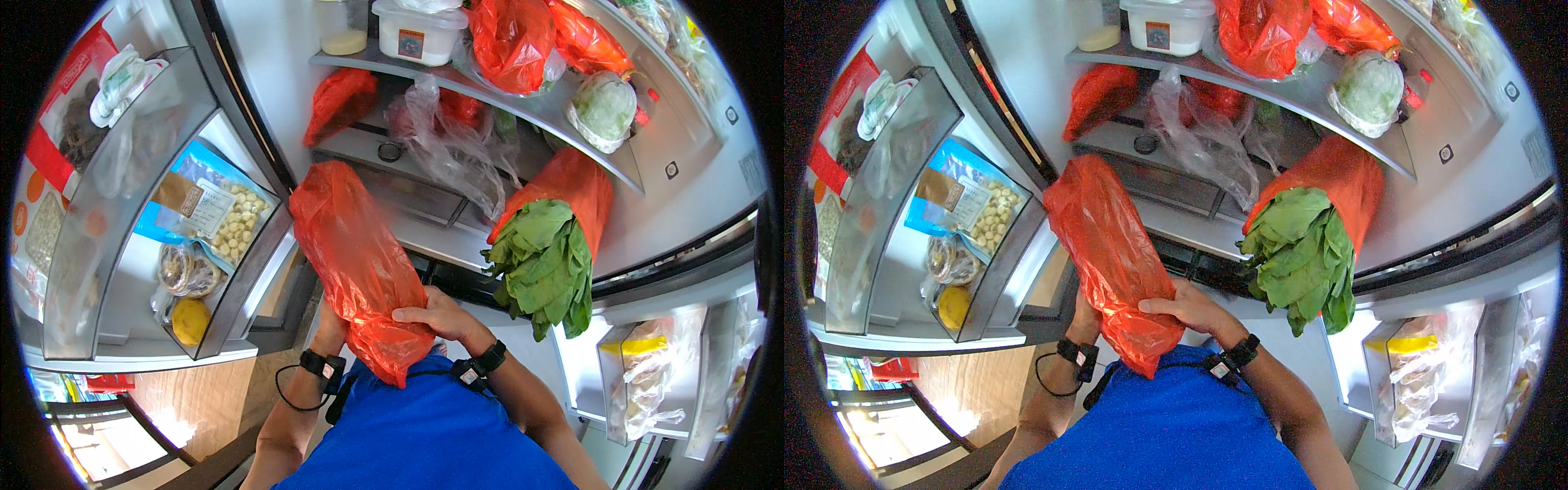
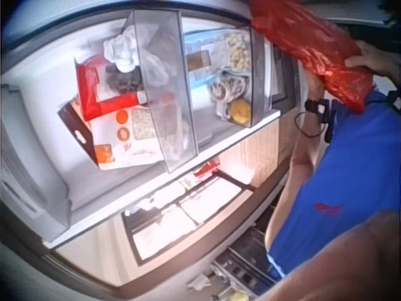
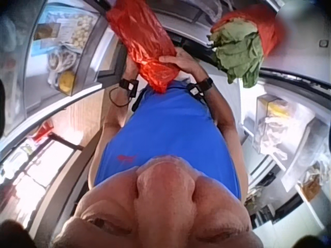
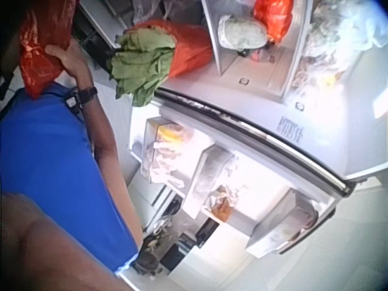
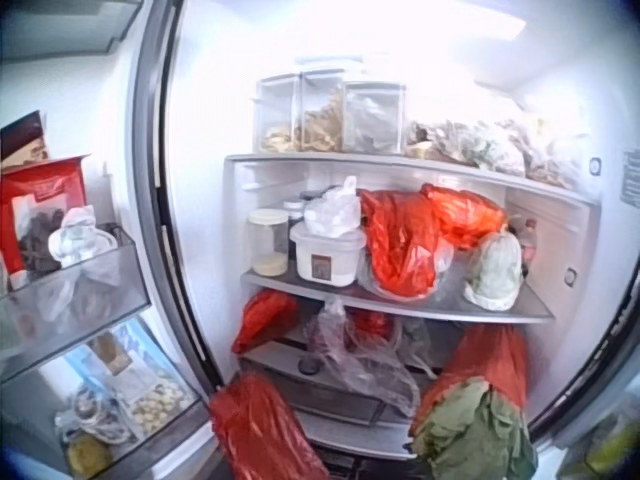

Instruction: The person opens a refrigerator and retrieves several plastic bags containing leafy vegetables and other produce. They place the bags on the kitchen counter and then open a drawer to retrieve a knife.

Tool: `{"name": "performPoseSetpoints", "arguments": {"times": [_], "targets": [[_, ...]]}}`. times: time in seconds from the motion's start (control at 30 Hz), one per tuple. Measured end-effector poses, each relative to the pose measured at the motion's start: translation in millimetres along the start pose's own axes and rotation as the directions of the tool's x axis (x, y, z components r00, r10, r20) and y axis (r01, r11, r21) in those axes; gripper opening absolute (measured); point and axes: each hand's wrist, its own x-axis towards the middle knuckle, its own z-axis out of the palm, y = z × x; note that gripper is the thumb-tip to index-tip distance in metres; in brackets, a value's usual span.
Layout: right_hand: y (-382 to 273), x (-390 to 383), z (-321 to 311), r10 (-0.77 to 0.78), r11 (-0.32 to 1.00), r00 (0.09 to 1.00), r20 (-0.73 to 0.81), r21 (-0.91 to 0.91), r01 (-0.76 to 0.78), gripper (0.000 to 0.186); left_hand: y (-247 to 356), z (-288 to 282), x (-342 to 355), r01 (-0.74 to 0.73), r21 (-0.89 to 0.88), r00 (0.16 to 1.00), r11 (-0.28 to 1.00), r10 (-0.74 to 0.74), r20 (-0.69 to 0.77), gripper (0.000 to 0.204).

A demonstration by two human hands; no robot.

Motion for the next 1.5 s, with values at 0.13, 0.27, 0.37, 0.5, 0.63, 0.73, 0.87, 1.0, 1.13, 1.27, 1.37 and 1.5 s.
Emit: {"name": "performPoseSetpoints", "arguments": {"times": [0.13,0.27,0.37,0.5,0.63,0.73,0.87,1.0,1.13,1.27,1.37,1.5], "targets": [[-19,-9,2,-0.124,0.975,0.992,0.003,-0.188,0.123,0.068,8,4,-10,-0.114,0.059,0.981,0.992,0.104,0.162,0.052],[-21,-26,4,-0.334,0.832,0.916,-0.222,-0.527,0.176,0.077,12,17,-8,-0.284,0.112,0.939,0.952,0.253,0.235,0.056],[-10,-21,6,-0.592,0.688,0.686,-0.423,-0.709,0.157,0.077,14,32,6,-0.284,0.152,0.959,0.947,0.279,0.051,0.056],[-5,-8,1,-0.311,0.906,0.869,-0.385,-0.397,0.148,0.089,9,60,15,-0.440,0.491,0.885,0.752,0.457,0.093,0.059],[-14,-2,-10,-0.187,0.923,0.933,-0.306,-0.380,0.060,0.109,-4,94,2,-0.524,0.775,0.757,0.353,0.610,0.233,0.063],[-16,2,-12,-0.393,0.820,0.876,-0.281,-0.538,0.195,0.113,-18,110,-14,-0.488,0.839,0.741,0.243,0.623,0.250,0.065],[-10,3,-4,-0.497,0.850,0.766,-0.408,-0.405,0.335,0.123,-23,109,-21,-0.449,0.846,0.791,0.289,0.569,0.225,0.068],[-8,1,0,-0.609,0.726,0.733,-0.304,-0.587,0.359,0.125,-17,97,-22,-0.466,0.816,0.813,0.341,0.530,0.243,0.075],[-8,-2,-28,-0.399,0.871,0.885,-0.240,-0.400,0.284,0.114,0,106,-27,-0.377,0.855,0.904,0.356,0.342,0.256,0.067],[-1,-16,-54,-0.118,0.991,0.984,-0.136,-0.084,0.107,0.082,36,135,-27,-0.187,0.792,0.959,0.581,-0.066,0.275,0.045],[-1,-23,-66,-0.071,0.995,0.997,0.025,0.065,0.069,0.077,87,154,-17,-0.186,0.954,0.937,0.234,-0.251,0.244,0.020],[3,-40,-72,0.040,0.995,0.997,0.064,0.090,-0.046,0.075,130,173,39,-0.397,0.917,0.835,-0.050,0.395,0.383,0.016]]}}
